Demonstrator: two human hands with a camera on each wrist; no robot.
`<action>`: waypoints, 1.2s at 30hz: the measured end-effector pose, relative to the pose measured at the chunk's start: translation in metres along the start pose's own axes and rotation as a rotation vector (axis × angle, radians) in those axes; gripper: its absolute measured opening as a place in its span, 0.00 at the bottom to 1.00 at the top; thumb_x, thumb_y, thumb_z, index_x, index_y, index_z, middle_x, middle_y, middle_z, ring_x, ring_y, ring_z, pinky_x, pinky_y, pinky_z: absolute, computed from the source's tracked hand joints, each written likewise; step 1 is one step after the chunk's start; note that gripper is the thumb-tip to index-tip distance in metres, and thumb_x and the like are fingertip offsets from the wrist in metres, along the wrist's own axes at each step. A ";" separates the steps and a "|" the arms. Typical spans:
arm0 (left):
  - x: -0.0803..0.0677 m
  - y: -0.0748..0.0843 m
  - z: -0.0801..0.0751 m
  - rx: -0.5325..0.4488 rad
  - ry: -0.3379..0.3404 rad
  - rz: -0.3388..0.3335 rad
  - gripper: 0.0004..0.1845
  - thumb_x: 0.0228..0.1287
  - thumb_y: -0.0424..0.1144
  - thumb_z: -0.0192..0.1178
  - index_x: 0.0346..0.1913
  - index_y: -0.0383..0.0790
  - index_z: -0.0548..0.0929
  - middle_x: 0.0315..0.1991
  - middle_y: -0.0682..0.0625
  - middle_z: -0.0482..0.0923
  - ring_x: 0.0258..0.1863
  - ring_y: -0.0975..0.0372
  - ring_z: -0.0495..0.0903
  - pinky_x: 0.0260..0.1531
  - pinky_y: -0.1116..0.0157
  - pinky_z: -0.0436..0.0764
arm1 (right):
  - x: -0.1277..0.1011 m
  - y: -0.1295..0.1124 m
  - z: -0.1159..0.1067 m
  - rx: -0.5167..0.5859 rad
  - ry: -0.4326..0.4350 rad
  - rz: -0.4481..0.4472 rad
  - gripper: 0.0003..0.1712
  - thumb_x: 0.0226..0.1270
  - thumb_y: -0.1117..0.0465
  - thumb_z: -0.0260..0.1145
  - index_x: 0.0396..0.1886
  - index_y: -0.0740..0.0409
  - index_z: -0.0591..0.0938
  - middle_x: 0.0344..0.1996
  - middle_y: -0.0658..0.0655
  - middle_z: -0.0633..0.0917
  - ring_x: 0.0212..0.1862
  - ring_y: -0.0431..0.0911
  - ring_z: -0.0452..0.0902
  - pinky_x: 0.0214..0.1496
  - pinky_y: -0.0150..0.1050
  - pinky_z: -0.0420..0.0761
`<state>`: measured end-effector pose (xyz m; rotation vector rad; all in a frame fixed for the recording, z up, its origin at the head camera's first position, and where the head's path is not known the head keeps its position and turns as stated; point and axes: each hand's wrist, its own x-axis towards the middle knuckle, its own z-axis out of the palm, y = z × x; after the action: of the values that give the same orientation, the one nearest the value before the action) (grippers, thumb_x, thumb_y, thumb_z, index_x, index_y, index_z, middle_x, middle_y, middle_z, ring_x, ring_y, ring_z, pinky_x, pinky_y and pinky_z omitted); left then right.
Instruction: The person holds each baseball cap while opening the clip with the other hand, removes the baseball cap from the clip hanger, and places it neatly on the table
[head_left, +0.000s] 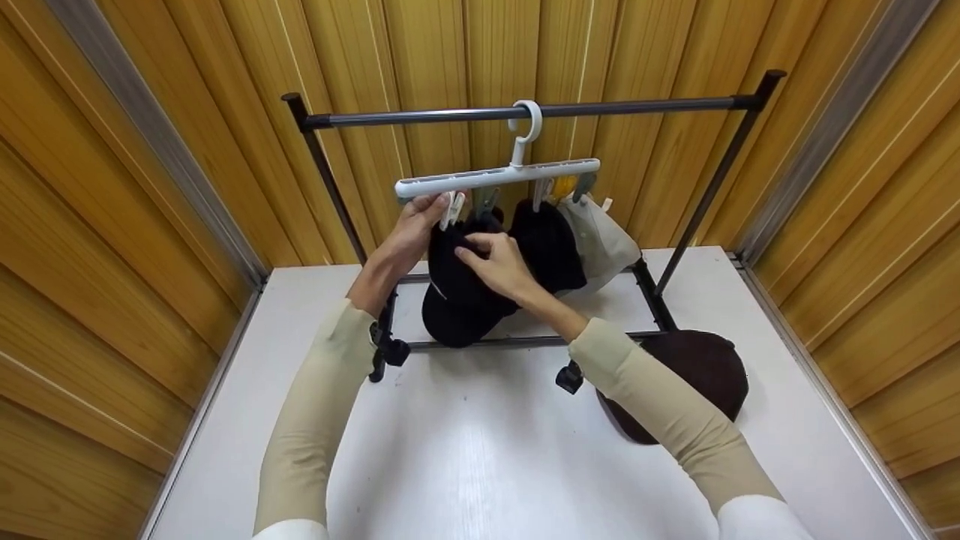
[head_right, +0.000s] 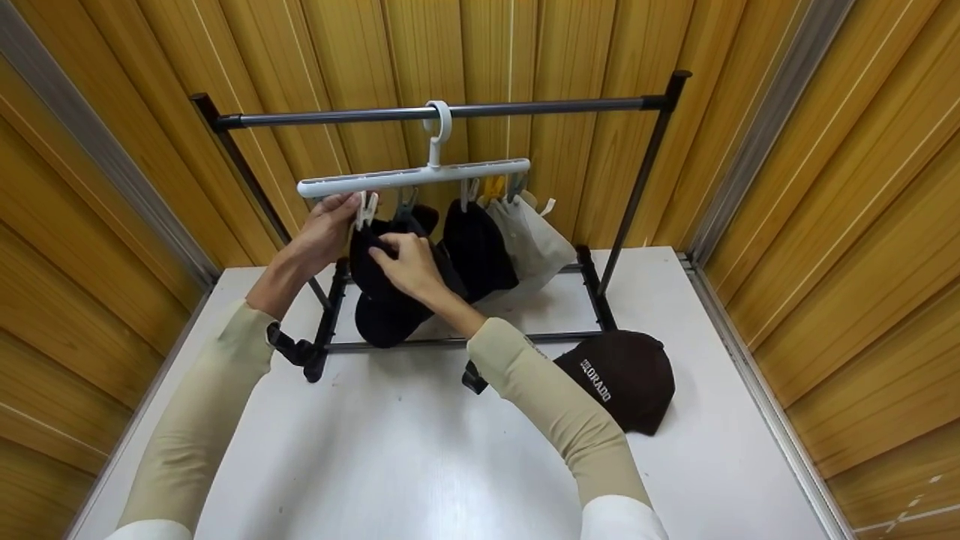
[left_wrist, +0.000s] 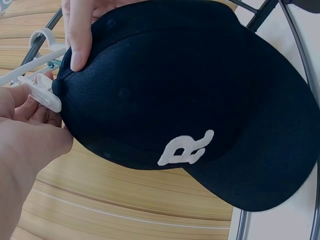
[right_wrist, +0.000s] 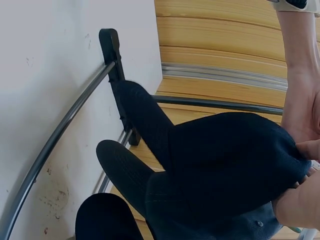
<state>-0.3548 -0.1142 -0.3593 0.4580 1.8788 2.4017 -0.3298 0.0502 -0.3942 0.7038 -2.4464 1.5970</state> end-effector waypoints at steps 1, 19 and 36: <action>0.000 0.000 0.001 0.009 0.005 0.000 0.21 0.76 0.38 0.45 0.63 0.27 0.71 0.46 0.56 0.82 0.52 0.64 0.74 0.56 0.69 0.68 | 0.000 0.000 0.000 0.003 0.000 0.007 0.15 0.67 0.60 0.65 0.48 0.65 0.85 0.47 0.61 0.87 0.52 0.49 0.83 0.58 0.43 0.79; -0.006 -0.002 -0.002 0.169 0.049 -0.042 0.25 0.75 0.51 0.45 0.60 0.36 0.78 0.53 0.55 0.80 0.59 0.60 0.71 0.64 0.63 0.60 | -0.017 0.009 0.012 -0.046 -0.170 0.009 0.10 0.66 0.60 0.65 0.41 0.61 0.88 0.39 0.56 0.89 0.38 0.39 0.82 0.43 0.34 0.80; -0.007 -0.003 0.017 0.224 0.219 0.010 0.23 0.79 0.48 0.39 0.63 0.37 0.73 0.59 0.40 0.78 0.56 0.62 0.74 0.62 0.61 0.68 | -0.068 0.009 0.004 0.034 -0.154 0.079 0.15 0.64 0.63 0.66 0.46 0.68 0.85 0.43 0.64 0.88 0.47 0.48 0.85 0.49 0.39 0.83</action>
<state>-0.3437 -0.0994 -0.3597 0.2227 2.2542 2.3415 -0.2737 0.0705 -0.4281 0.7722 -2.5910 1.6747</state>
